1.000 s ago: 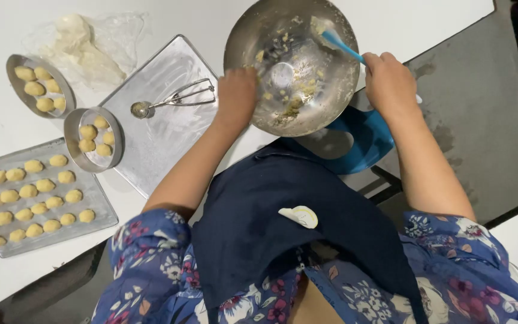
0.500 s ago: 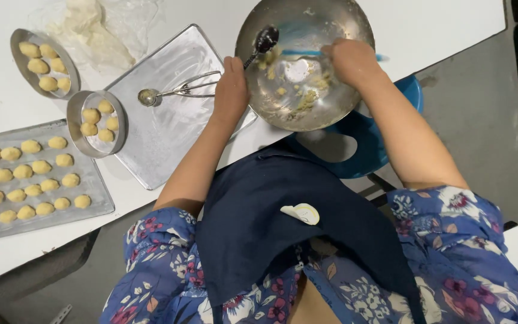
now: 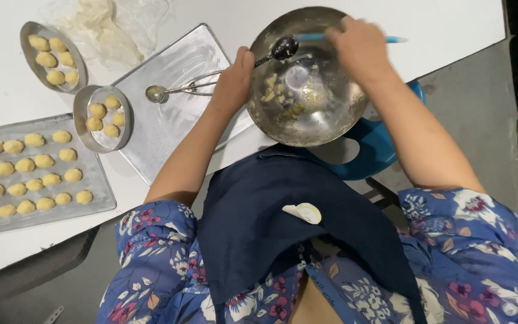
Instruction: Shaping pastry dough into small balls and placing them on baking trays.
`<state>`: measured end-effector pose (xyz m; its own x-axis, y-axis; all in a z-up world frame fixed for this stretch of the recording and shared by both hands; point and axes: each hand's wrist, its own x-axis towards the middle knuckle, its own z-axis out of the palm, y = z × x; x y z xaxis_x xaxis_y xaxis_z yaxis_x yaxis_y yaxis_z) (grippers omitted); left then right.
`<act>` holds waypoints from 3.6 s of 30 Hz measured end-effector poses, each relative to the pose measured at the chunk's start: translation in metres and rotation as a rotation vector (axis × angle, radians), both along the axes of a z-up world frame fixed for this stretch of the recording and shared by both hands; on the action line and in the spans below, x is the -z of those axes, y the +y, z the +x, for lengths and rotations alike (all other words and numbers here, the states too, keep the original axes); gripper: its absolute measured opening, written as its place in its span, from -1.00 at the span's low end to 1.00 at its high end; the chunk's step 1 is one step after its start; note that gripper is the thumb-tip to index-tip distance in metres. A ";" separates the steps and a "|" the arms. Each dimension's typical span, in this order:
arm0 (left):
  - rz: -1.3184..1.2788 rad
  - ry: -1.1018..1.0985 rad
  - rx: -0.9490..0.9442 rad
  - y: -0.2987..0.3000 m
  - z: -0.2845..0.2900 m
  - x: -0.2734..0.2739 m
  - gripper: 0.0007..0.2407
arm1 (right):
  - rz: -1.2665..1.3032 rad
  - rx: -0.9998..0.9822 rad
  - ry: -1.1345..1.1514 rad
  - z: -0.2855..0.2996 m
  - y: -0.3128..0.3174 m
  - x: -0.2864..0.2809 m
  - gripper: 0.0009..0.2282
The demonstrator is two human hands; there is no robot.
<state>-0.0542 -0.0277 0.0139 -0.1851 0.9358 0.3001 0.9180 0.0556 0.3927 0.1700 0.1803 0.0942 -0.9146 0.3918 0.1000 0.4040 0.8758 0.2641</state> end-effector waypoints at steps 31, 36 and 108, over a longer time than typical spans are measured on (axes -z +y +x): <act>0.068 0.356 0.019 0.010 -0.007 -0.019 -0.85 | -0.310 0.237 -0.530 0.009 -0.069 0.040 -0.83; 0.051 0.299 0.041 0.010 -0.007 -0.022 -0.87 | -0.243 0.321 -0.183 0.029 -0.066 -0.029 -0.82; 0.166 0.286 0.119 0.055 0.042 -0.082 -0.64 | -0.337 0.377 0.242 0.143 -0.052 -0.003 -0.68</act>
